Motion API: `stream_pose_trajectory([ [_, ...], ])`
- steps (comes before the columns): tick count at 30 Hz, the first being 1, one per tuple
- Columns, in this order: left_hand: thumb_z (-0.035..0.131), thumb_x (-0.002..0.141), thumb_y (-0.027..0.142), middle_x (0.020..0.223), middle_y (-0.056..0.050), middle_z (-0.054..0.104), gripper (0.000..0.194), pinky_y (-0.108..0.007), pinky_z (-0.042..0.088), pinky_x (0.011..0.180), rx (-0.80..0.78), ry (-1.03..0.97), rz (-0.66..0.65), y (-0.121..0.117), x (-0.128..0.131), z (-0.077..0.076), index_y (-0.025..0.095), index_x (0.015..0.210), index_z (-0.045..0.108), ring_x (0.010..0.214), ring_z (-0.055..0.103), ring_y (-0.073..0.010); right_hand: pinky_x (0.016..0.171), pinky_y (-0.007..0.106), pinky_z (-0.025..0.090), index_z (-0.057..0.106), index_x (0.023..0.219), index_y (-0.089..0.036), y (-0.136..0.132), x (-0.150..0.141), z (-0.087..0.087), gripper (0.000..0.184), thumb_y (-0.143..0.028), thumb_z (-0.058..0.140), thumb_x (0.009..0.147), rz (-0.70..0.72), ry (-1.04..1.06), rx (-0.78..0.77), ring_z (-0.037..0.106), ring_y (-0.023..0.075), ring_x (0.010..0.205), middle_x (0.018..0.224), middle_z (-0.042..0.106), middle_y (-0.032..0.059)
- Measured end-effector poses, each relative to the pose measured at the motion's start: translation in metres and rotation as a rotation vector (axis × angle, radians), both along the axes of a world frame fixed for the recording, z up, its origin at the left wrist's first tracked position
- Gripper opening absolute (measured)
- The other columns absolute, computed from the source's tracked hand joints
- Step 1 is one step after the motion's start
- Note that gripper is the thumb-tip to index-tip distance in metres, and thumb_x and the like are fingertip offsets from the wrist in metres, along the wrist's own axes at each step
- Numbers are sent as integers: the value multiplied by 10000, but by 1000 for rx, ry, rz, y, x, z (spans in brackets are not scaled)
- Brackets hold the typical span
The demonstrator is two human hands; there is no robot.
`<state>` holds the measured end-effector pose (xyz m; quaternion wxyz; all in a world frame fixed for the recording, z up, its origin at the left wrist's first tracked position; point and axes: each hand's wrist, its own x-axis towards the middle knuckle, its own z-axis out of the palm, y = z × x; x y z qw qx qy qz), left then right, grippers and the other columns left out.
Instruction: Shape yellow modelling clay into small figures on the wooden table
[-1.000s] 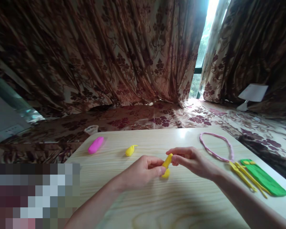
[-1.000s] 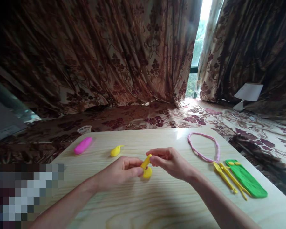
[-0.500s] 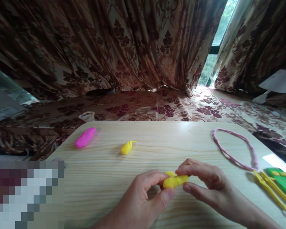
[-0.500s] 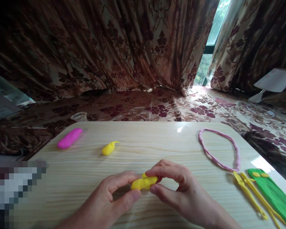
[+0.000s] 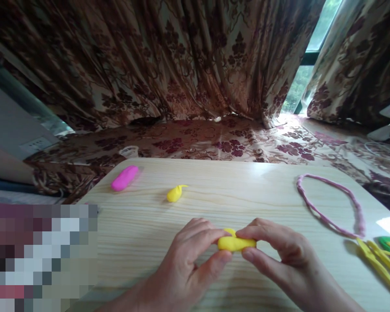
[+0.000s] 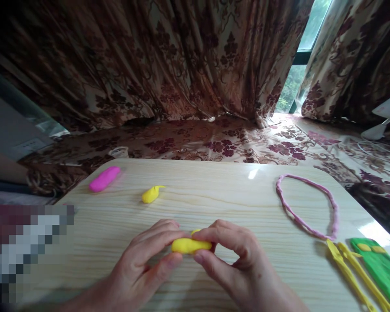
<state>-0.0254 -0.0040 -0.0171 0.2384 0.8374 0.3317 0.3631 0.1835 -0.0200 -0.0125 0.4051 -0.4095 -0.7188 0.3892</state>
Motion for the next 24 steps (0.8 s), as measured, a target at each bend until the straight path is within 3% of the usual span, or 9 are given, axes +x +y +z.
stream_pose_trajectory([
  [4,547,840,161,925,-21,657,165,-282,436,843,2,12,-4,1,3,4,213,992,588,894,595,-163,772,276,467,603,1122,-258,-3,1,-4,332,-179,646,801,-41,43,23,607,160,851,904,649,19],
  [10,644,777,158,963,-11,665,310,-284,440,841,86,-45,71,6,4,4,242,1065,566,952,586,-177,706,267,469,651,1052,-255,1,-4,-3,217,-202,584,853,-31,95,-28,603,142,770,830,645,12],
  [14,659,764,149,947,4,671,285,-287,416,873,130,-37,71,5,2,3,251,1021,590,951,591,-169,768,268,467,633,1091,-265,0,-8,-4,270,-211,623,827,-69,74,-6,609,146,824,882,657,7],
  [18,637,789,186,886,26,675,168,-281,411,881,7,-66,58,4,-1,4,248,945,621,878,605,-147,735,241,486,631,1086,-303,-3,-7,-1,247,-251,599,846,-64,15,23,624,137,807,860,670,-14],
  [21,565,848,236,827,26,669,83,-241,449,765,-183,-153,149,11,-3,2,234,892,635,810,609,-130,891,300,462,504,1246,-325,1,0,4,342,-319,494,905,-204,-98,26,584,168,1034,1099,643,8],
  [24,518,876,298,815,18,678,147,-229,452,764,-278,-335,310,24,-9,1,220,876,642,820,612,-129,1065,428,293,328,1384,-280,15,-3,13,457,-363,385,938,-364,-352,134,350,214,1299,1399,414,61],
])
